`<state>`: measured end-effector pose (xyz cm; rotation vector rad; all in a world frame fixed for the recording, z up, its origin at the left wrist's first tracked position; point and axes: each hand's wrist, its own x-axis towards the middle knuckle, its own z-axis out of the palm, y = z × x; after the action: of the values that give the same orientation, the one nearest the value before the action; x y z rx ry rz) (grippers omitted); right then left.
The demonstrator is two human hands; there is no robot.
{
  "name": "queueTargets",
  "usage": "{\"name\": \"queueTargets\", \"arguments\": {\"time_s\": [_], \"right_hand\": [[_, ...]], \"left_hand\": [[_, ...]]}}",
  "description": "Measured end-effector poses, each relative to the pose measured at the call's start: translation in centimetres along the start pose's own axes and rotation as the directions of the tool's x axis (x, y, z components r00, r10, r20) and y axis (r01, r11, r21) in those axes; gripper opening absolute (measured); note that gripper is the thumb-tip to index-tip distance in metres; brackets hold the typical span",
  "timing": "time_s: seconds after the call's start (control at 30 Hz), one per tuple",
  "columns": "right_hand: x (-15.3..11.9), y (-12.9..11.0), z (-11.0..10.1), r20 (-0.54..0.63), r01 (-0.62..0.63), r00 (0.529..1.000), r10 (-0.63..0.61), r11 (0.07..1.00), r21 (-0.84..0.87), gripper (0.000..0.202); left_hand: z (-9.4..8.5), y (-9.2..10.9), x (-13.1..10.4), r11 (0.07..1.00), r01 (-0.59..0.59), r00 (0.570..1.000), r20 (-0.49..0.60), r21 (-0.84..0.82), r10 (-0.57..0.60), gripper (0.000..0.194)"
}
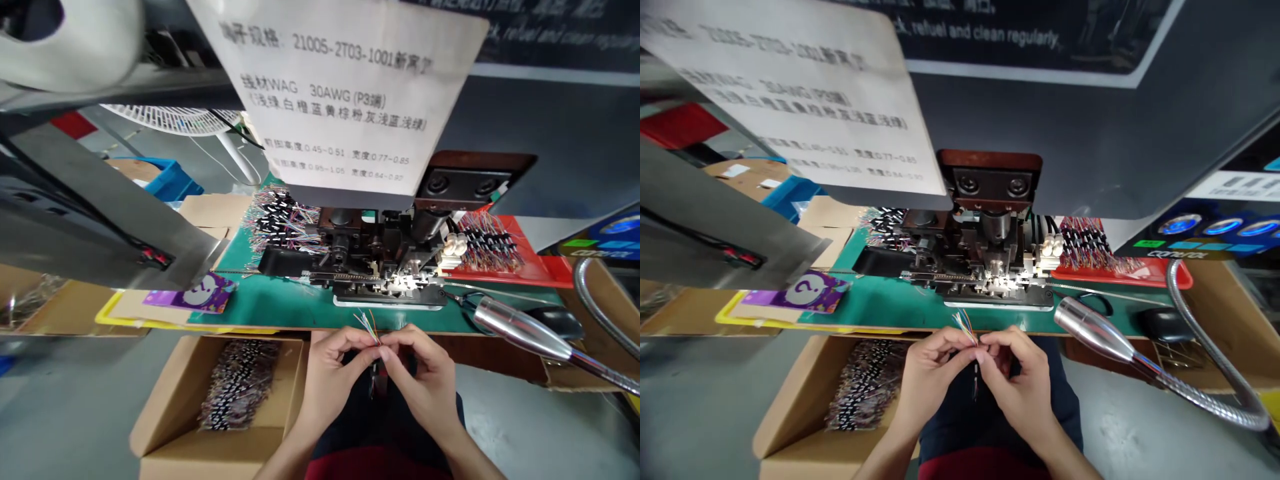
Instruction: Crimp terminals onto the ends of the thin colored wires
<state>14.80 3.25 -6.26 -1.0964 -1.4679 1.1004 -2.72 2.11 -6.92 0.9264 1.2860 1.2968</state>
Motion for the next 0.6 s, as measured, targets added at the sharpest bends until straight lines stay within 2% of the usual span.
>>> {"name": "queueTargets", "arguments": {"time_s": [0.23, 0.4, 0.47, 0.6], "right_hand": [[1.0, -2.3, 0.1, 0.016, 0.096, 0.995, -0.095, 0.984, -0.152, 0.011], [1.2, -2.6, 0.5, 0.006, 0.138, 0.990, -0.140, 0.964, -0.225, 0.013], [1.2, -2.3, 0.7, 0.009, 0.117, 0.993, -0.117, 0.976, -0.182, 0.014], [1.0, -1.4, 0.8, 0.033, 0.097, 0.995, -0.097, 0.995, 0.009, 0.015]], "left_hand": [[-0.7, -0.6, -0.1, 0.992, -0.070, 0.997, -0.003, 0.110, 0.071, 0.009], [-0.6, -0.3, 0.1, 0.998, -0.056, 0.998, 0.013, 0.020, 0.056, 0.010], [-0.5, -0.4, 0.1, 0.997, -0.005, 1.000, 0.029, -0.072, 0.007, 0.012], [-0.7, -1.4, 0.0, 0.967, 0.062, 0.996, 0.072, -0.246, -0.046, 0.017]]}}
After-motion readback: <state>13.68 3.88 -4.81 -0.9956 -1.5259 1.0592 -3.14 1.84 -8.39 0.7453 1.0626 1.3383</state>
